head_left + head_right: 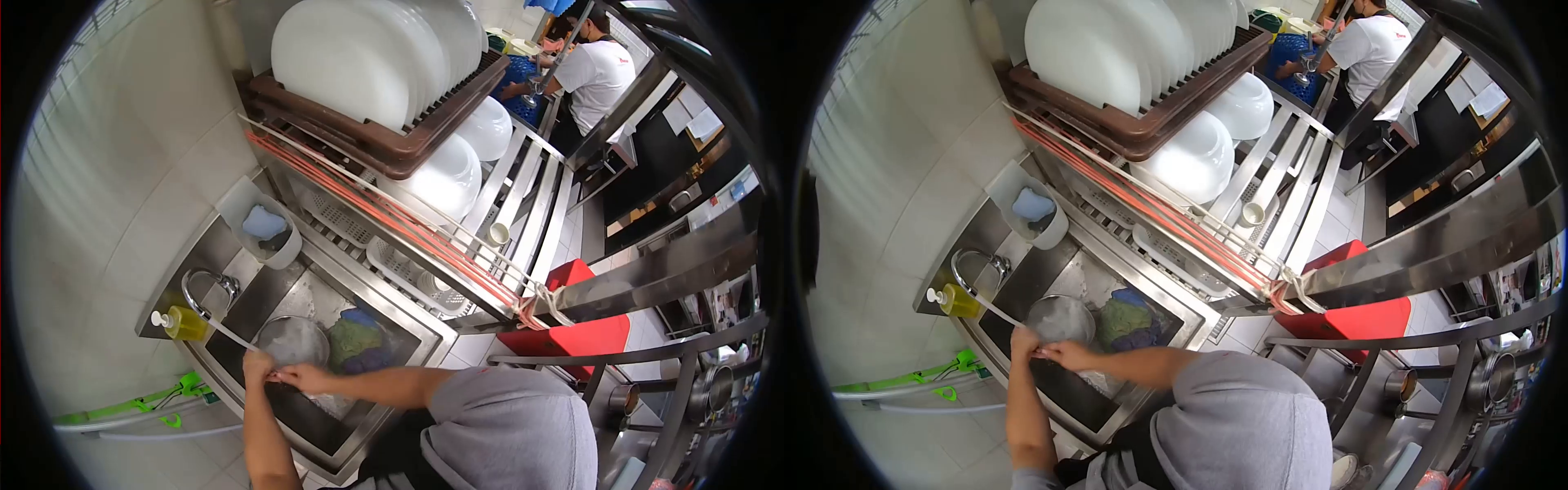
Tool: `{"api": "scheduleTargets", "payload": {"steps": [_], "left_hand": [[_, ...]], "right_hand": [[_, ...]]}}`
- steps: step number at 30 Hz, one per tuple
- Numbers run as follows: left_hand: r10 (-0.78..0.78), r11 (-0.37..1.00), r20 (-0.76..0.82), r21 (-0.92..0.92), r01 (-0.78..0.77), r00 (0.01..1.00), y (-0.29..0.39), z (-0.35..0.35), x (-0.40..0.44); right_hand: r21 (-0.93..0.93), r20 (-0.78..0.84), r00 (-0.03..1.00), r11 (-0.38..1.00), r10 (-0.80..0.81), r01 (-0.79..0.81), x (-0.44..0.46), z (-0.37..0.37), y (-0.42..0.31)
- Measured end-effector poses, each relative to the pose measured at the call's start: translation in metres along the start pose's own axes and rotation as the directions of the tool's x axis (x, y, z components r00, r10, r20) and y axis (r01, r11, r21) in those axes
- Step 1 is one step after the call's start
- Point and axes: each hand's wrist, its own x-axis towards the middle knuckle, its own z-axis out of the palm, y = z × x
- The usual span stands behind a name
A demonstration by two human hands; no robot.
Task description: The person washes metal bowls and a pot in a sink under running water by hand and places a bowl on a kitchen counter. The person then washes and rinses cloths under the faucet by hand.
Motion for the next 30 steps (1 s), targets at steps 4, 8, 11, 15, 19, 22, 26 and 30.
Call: {"api": "scheduleTargets", "payload": {"steps": [4,8,11,15,19,22,26,30], "left_hand": [[0.145,0.979,-0.239,-0.107,-0.174,0.960,0.008,0.001,-0.063],[0.064,0.968,-0.346,-0.206,-0.142,0.936,0.005,0.030,-0.075],[0.101,0.935,-0.312,-0.295,-0.197,0.945,-0.016,0.011,-0.073],[0.126,0.897,-0.322,-0.367,-0.246,0.938,-0.016,0.012,-0.077],[0.206,0.944,-0.248,-0.205,-0.259,0.947,-0.001,-0.005,-0.076],[0.153,0.973,-0.344,-0.113,-0.203,0.926,-0.004,0.006,-0.043],[0.298,0.952,-0.666,0.256,-0.166,0.684,-0.019,0.061,0.018],[0.013,0.917,-0.321,-0.375,-0.139,0.947,-0.053,0.029,0.085]], "right_hand": [[-0.710,0.540,0.700,0.699,0.467,0.081,0.070,-0.034,0.049],[-0.397,0.020,0.892,0.822,0.452,-0.408,0.099,0.022,0.054],[-0.413,0.685,0.699,0.900,0.205,0.141,0.088,0.087,0.116],[-0.750,0.377,0.920,0.617,0.104,0.238,0.081,0.013,0.046],[-0.473,0.683,0.548,0.278,-0.483,0.836,0.082,0.003,0.067],[-0.580,0.210,0.887,0.783,0.411,-0.226,0.092,0.031,0.122],[-0.287,0.412,0.783,0.882,0.466,-0.374,0.098,0.055,0.123],[-0.124,0.405,0.910,0.991,0.087,-0.040,0.076,0.057,0.127]]}}
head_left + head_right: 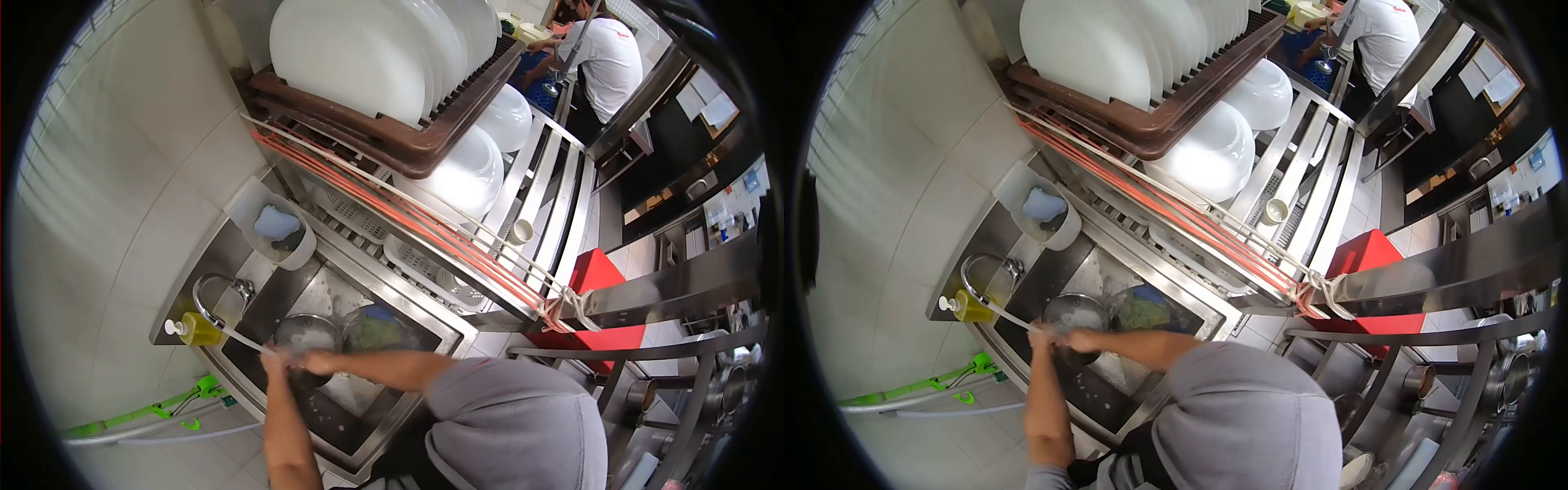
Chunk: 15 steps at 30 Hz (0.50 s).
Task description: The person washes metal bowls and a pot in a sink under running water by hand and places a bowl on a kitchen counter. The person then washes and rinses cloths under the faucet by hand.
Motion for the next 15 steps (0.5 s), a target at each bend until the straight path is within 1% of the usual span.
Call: {"api": "scheduleTargets", "payload": {"steps": [1,2,4,5,6,7,8,9,10,11,12,13,14,15], "left_hand": [[0.004,0.998,0.058,0.064,-0.008,0.998,0.018,-0.022,-0.002],[0.004,0.991,0.126,0.130,-0.021,0.992,0.036,-0.033,-0.010],[-0.002,0.954,0.196,0.294,-0.057,0.981,0.042,-0.037,-0.020],[0.244,0.925,0.046,0.290,-0.246,0.969,0.042,-0.031,-0.045],[0.104,0.984,-0.075,0.155,-0.092,0.992,-0.021,-0.007,-0.005],[0.091,0.916,0.003,0.392,-0.085,0.996,-0.052,0.013,0.018],[0.076,0.859,0.041,0.505,-0.086,0.996,-0.049,0.012,0.017],[0.061,0.787,0.078,0.609,-0.096,0.995,-0.046,0.012,0.016],[0.025,0.906,0.140,0.415,-0.082,0.990,-0.017,-0.010,-0.011],[0.003,0.980,0.207,0.196,-0.044,0.978,0.004,-0.019,-0.032],[0.166,0.948,0.180,0.242,-0.207,0.970,-0.022,-0.027,0.001],[0.150,0.977,0.144,0.129,-0.169,0.978,-0.016,-0.026,-0.009],[0.127,0.992,0.102,0.005,-0.128,0.987,-0.003,-0.023,-0.030],[-0.083,0.988,0.117,-0.117,0.096,0.990,0.026,-0.016,-0.073]], "right_hand": [[-0.191,0.136,0.989,0.978,-0.057,0.083,-0.053,-0.037,-0.036],[-0.348,0.270,0.956,0.914,-0.114,0.207,-0.113,-0.086,-0.087],[-0.394,0.275,0.949,0.883,-0.152,0.255,-0.105,-0.090,-0.051],[-0.431,0.305,0.930,0.842,-0.203,0.325,-0.095,-0.088,-0.040],[-0.438,0.299,0.933,0.840,-0.199,0.320,-0.087,-0.077,-0.051],[-0.352,0.108,0.988,0.926,-0.107,0.139,-0.079,-0.060,-0.070],[-0.222,-0.074,0.997,0.975,0.012,-0.028,-0.078,-0.042,-0.086],[-0.137,-0.165,0.985,0.988,0.048,-0.071,-0.088,-0.023,-0.095],[-0.049,-0.244,0.966,0.993,0.089,-0.104,-0.103,-0.010,-0.100],[-0.028,-0.057,0.998,1.000,0.004,-0.006,-0.124,-0.028,-0.101],[-0.026,-0.053,0.999,1.000,0.012,-0.013,-0.122,-0.030,-0.082],[-0.121,-0.025,0.982,0.975,-0.189,0.185,-0.110,-0.032,-0.042],[-0.211,0.031,0.923,0.900,-0.383,0.381,-0.102,-0.033,-0.020],[-0.272,-0.060,0.971,0.940,-0.231,0.207,-0.110,-0.053,-0.064]]}}
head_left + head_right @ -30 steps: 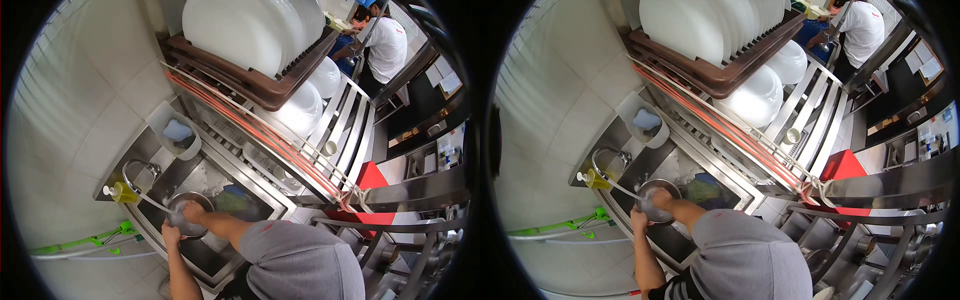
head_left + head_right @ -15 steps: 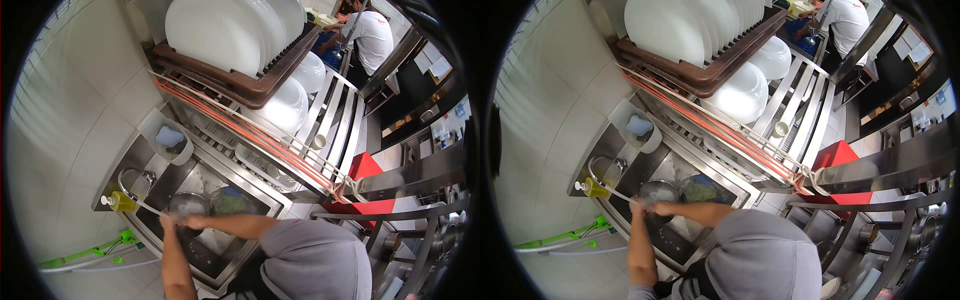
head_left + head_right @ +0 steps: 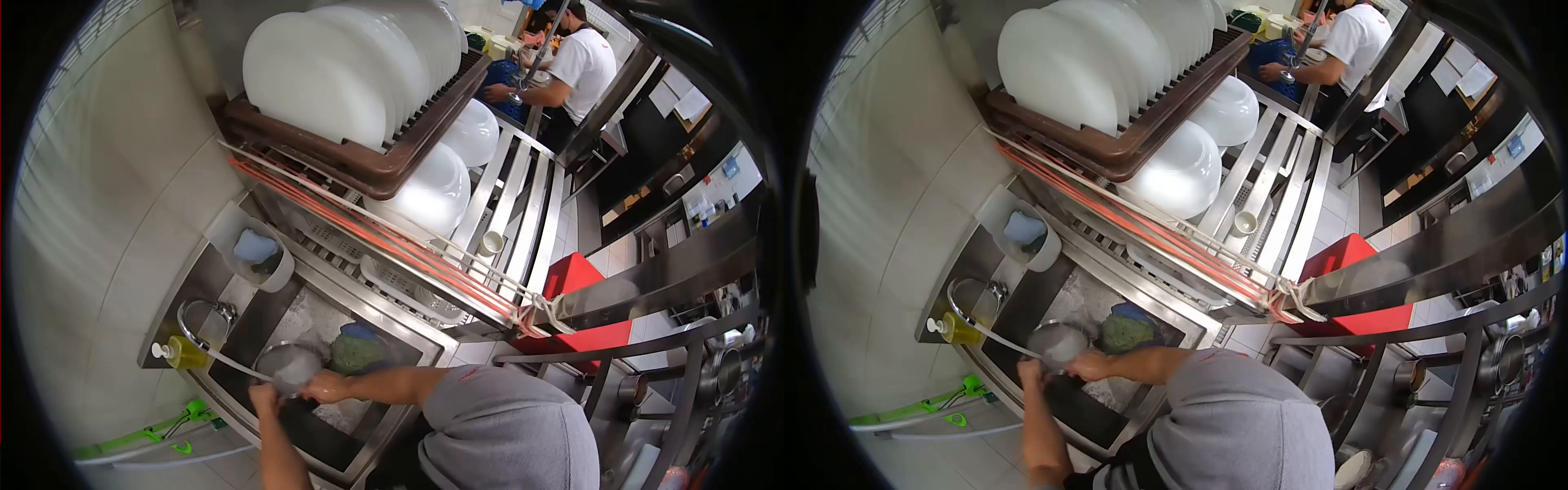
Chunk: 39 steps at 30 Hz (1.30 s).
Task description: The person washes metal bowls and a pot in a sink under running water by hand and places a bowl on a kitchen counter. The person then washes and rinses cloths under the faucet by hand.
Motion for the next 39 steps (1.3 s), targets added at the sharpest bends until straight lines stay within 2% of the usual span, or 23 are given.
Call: {"api": "scheduleTargets", "payload": {"steps": [1,3,5,7,10,12,13,14,17,20,21,23,25,26,27,28,29,30,31,33,35,37,39], "left_hand": [[-0.208,0.967,0.019,-0.144,0.208,0.978,0.018,0.011,-0.033],[-0.205,0.971,0.018,-0.120,0.205,0.979,-0.012,0.009,0.005],[-0.045,0.997,0.092,0.059,0.040,0.995,-0.012,-0.007,0.000],[-0.098,0.995,0.069,0.043,0.095,0.993,0.005,-0.004,-0.033],[0.121,0.993,-0.058,0.000,-0.121,0.991,0.016,0.010,-0.069],[0.191,0.981,-0.143,0.065,-0.183,0.971,-0.007,0.016,-0.056],[0.261,0.961,-0.202,0.148,-0.234,0.944,-0.014,0.014,-0.058],[0.356,0.931,-0.191,0.157,-0.330,0.915,-0.017,0.007,-0.054],[0.236,0.963,-0.063,-0.118,-0.242,0.970,0.003,-0.020,-0.064],[0.227,0.971,-0.059,0.092,-0.221,0.972,-0.005,-0.016,-0.050],[0.213,0.962,-0.056,0.188,-0.200,0.975,-0.016,-0.020,-0.033],[0.089,0.991,0.052,0.092,-0.093,0.995,0.024,-0.017,-0.055],[0.046,0.999,-0.040,0.018,-0.045,0.998,0.020,-0.003,-0.036],[0.050,0.977,-0.177,0.211,-0.012,0.983,0.020,0.011,-0.024],[0.073,0.920,-0.304,0.388,0.054,0.950,0.012,0.026,-0.015],[0.252,0.875,-0.355,0.481,-0.055,0.900,-0.011,0.037,-0.002],[0.431,0.805,-0.380,0.572,-0.158,0.819,-0.024,0.047,0.009],[0.318,0.881,-0.334,0.449,-0.147,0.887,-0.012,0.043,0.004],[0.202,0.942,-0.275,0.319,-0.109,0.940,0.004,0.035,0.003],[0.095,0.977,0.005,0.193,-0.094,0.995,-0.002,0.005,0.041],[0.051,0.916,0.206,0.381,-0.128,0.977,0.049,-0.024,0.018],[0.118,0.930,0.197,0.322,-0.178,0.973,0.002,-0.013,0.046],[-0.089,0.951,-0.060,0.291,0.103,0.994,-0.025,0.022,0.045]], "right_hand": [[0.001,0.007,1.000,1.000,-0.002,0.002,0.001,0.001,-0.020],[-0.196,-0.106,0.977,0.959,0.188,-0.206,0.012,0.007,-0.046],[0.046,-0.088,0.975,0.979,0.203,-0.200,0.016,-0.009,-0.041],[-0.077,0.398,0.916,0.997,0.046,-0.016,0.035,0.006,0.034],[-0.368,0.500,0.837,0.929,0.225,-0.030,0.082,0.024,0.061],[-0.121,-0.066,0.822,0.813,0.566,-0.569,0.107,0.050,0.053],[0.095,-0.132,0.792,0.803,0.596,-0.589,0.112,0.064,0.044],[0.112,-0.035,0.840,0.837,0.542,-0.536,0.108,0.076,0.039],[-0.366,0.439,0.857,0.925,0.269,-0.103,0.087,0.060,0.038],[-0.662,0.512,0.854,0.676,0.094,0.323,0.100,0.003,0.024],[-0.593,0.280,0.893,0.668,-0.351,0.449,0.097,0.008,0.049],[-0.558,0.378,0.918,0.761,-0.123,0.332,0.089,-0.011,0.043],[-0.626,0.292,0.914,0.779,0.281,-0.040,0.085,0.027,0.052],[-0.641,0.256,0.876,0.750,0.409,-0.162,0.089,0.051,0.066],[-0.304,0.398,0.771,0.864,0.497,-0.401,0.098,0.092,0.102],[0.046,0.565,0.658,0.776,0.499,-0.629,0.099,0.117,0.118],[0.047,0.573,0.651,0.773,0.498,-0.633,0.096,0.105,0.107],[0.315,0.503,0.731,0.690,0.461,-0.652,0.088,0.078,0.082],[0.559,0.417,0.793,0.562,0.444,-0.610,0.078,0.047,0.047],[0.134,0.406,0.831,0.875,0.380,-0.466,0.038,-0.015,-0.007],[-0.080,0.293,0.946,0.982,-0.139,0.169,-0.005,-0.002,0.038],[-0.046,0.246,0.969,0.998,-0.021,0.033,0.007,-0.021,0.012],[-0.026,0.198,0.975,0.995,0.104,-0.101,0.024,-0.018,-0.008]]}}
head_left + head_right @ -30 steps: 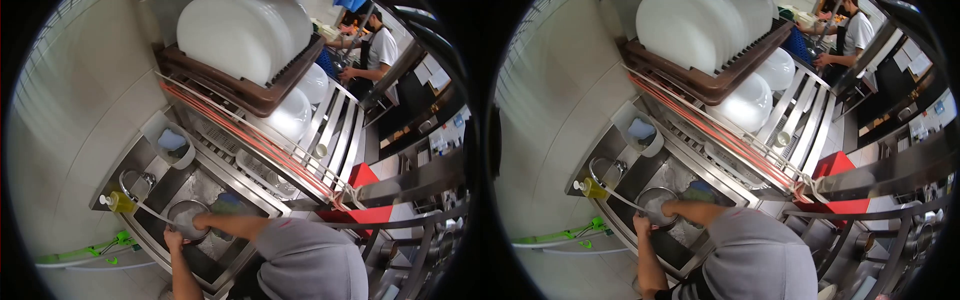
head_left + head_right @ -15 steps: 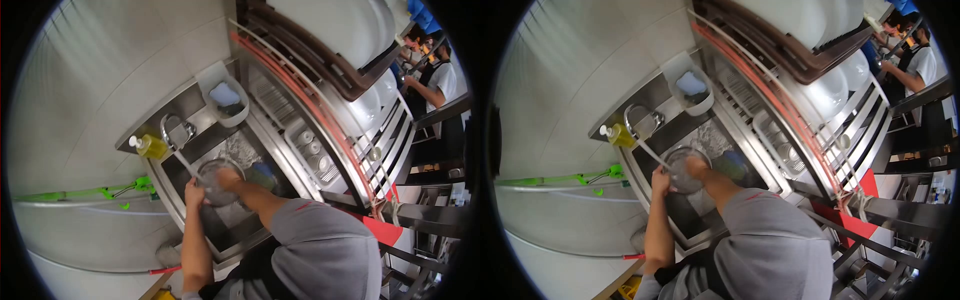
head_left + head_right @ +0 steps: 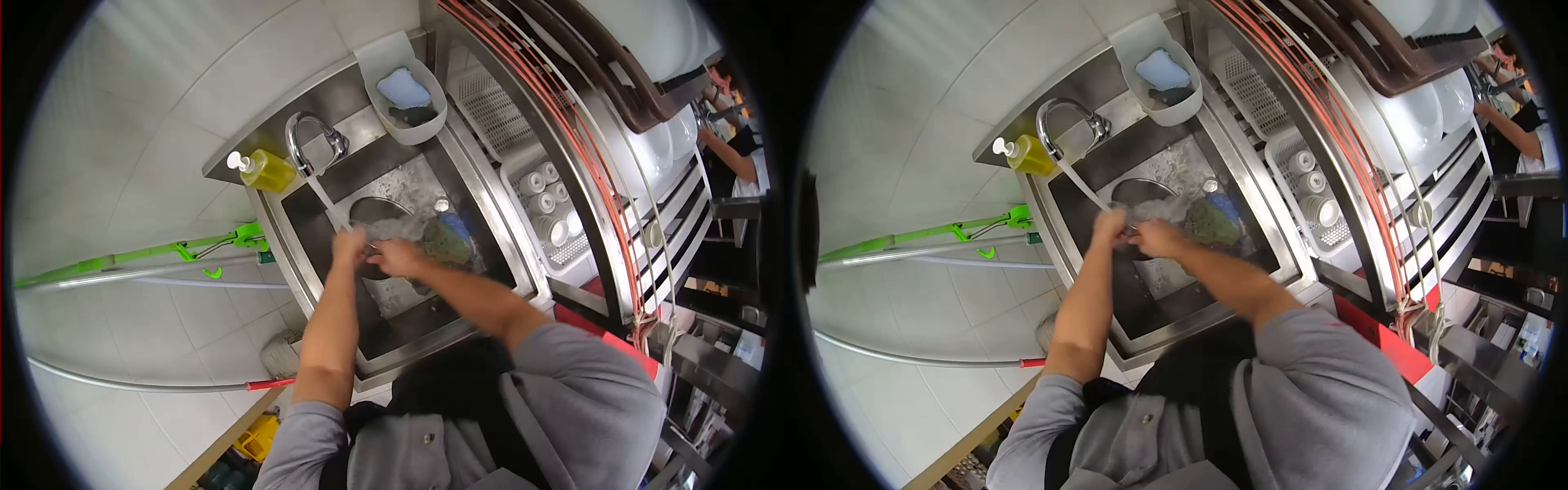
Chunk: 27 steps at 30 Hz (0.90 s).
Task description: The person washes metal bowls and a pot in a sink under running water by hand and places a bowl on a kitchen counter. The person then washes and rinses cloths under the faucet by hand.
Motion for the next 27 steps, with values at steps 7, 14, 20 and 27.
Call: {"api": "scheduleTargets", "payload": {"steps": [7,14,20,27], "left_hand": [[0.171,0.970,0.029,0.169,-0.173,0.985,0.012,-0.051,-0.038],[-0.016,0.999,-0.060,-0.051,0.013,0.998,0.043,-0.044,-0.116],[-0.061,0.995,0.072,-0.080,0.067,0.996,0.032,-0.069,-0.087],[0.077,0.976,-0.204,0.216,-0.032,0.976,0.049,-0.025,-0.069]], "right_hand": [[0.090,0.262,0.951,0.977,0.164,-0.194,-0.016,-0.003,0.008],[0.077,-0.179,0.892,0.910,0.415,-0.408,0.096,0.061,0.028],[-0.536,0.332,0.927,0.843,0.174,0.033,0.076,0.014,0.023],[0.472,0.583,0.803,0.753,0.122,-0.457,0.063,0.055,0.065]]}}
